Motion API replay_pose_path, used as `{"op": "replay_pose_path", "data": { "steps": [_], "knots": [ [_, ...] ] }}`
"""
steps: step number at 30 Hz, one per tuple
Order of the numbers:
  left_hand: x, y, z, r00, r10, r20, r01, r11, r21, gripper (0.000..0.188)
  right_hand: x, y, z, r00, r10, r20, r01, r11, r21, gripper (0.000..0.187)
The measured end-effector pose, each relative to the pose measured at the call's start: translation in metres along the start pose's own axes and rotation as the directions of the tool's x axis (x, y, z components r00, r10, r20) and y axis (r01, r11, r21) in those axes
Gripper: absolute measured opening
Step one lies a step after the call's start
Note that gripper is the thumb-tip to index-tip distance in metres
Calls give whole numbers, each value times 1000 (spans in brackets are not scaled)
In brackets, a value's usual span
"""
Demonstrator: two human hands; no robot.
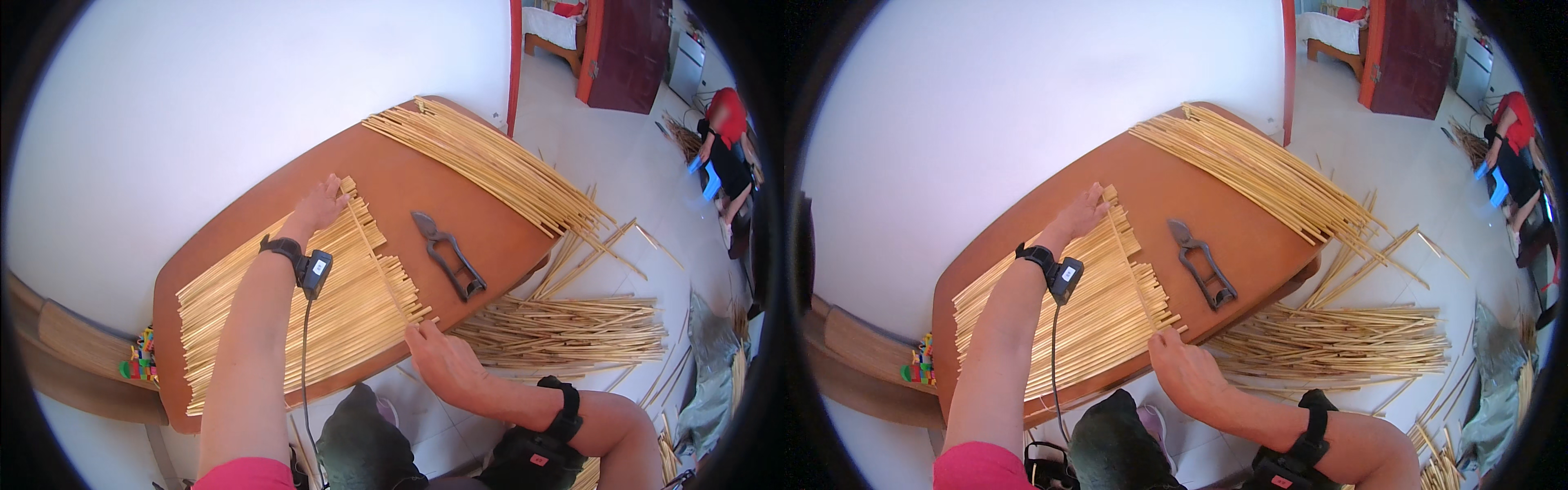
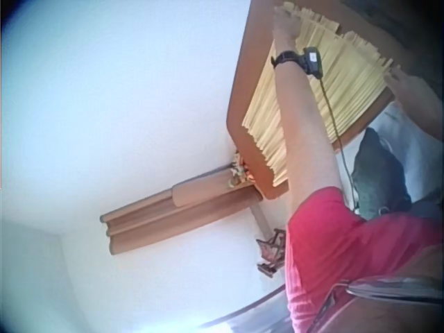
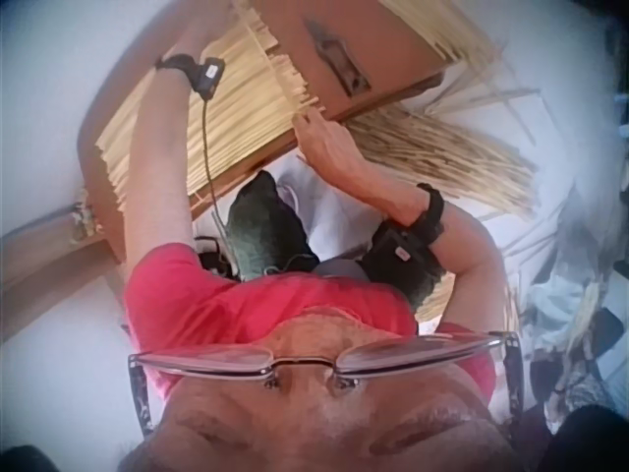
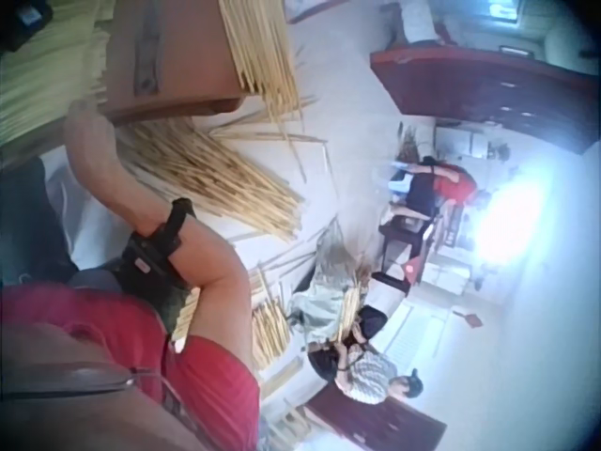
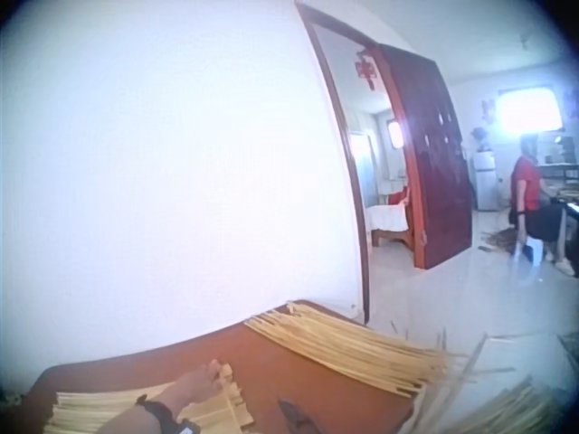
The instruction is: The person assembles a bamboo mat by hand by threading long bamboo sticks through white strings on a wooden table. They align the sticks, thread the string over and under them, and use a pair of shears to trim the ends of the bamboo sticks.
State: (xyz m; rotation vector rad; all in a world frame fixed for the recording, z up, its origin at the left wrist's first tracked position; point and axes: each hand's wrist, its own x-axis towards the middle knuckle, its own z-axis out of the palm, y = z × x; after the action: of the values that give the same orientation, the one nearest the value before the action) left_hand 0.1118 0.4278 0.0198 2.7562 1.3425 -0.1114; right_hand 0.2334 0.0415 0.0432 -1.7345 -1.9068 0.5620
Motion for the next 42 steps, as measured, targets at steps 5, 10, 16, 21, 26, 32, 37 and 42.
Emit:
{"op": "replay_pose_path", "data": {
  "steps": [5,10,16,21,26,32,37,42],
  "knots": [
    [-4,12,-6,999,-46,23,46,999,13,62,-2,1,-1,1000,-1,7,1,1000,-23,15],
    [-11,16,-12,996,-71,52,70,997,17,63,-4,3,1,999,-13,-50,13,1000,-10,17],
    [-4,7,2,999,-38,15,38,999,21,62,-4,3,0,999,35,11,-33,989,-143,27],
    [3,2,0,999,32,-29,-32,999,20,61,-6,5,-6,997,-44,-60,33,987,-160,24],
    [8,-2,1,1000,5,14,-5,1000,2,62,-6,8,-2,997,-56,-45,48,985,-167,30],
    [8,6,-1,1000,25,19,-25,1000,-19,61,-12,10,-2,994,-96,-54,84,980,-183,41],
    [5,-2,4,993,69,-92,-68,998,18,60,-14,8,-1,993,-118,-18,110,963,-244,46],
    [3,1,2,999,38,1,-38,999,8,60,-16,10,-1,998,-42,48,52,968,-246,53]
  ]
}}
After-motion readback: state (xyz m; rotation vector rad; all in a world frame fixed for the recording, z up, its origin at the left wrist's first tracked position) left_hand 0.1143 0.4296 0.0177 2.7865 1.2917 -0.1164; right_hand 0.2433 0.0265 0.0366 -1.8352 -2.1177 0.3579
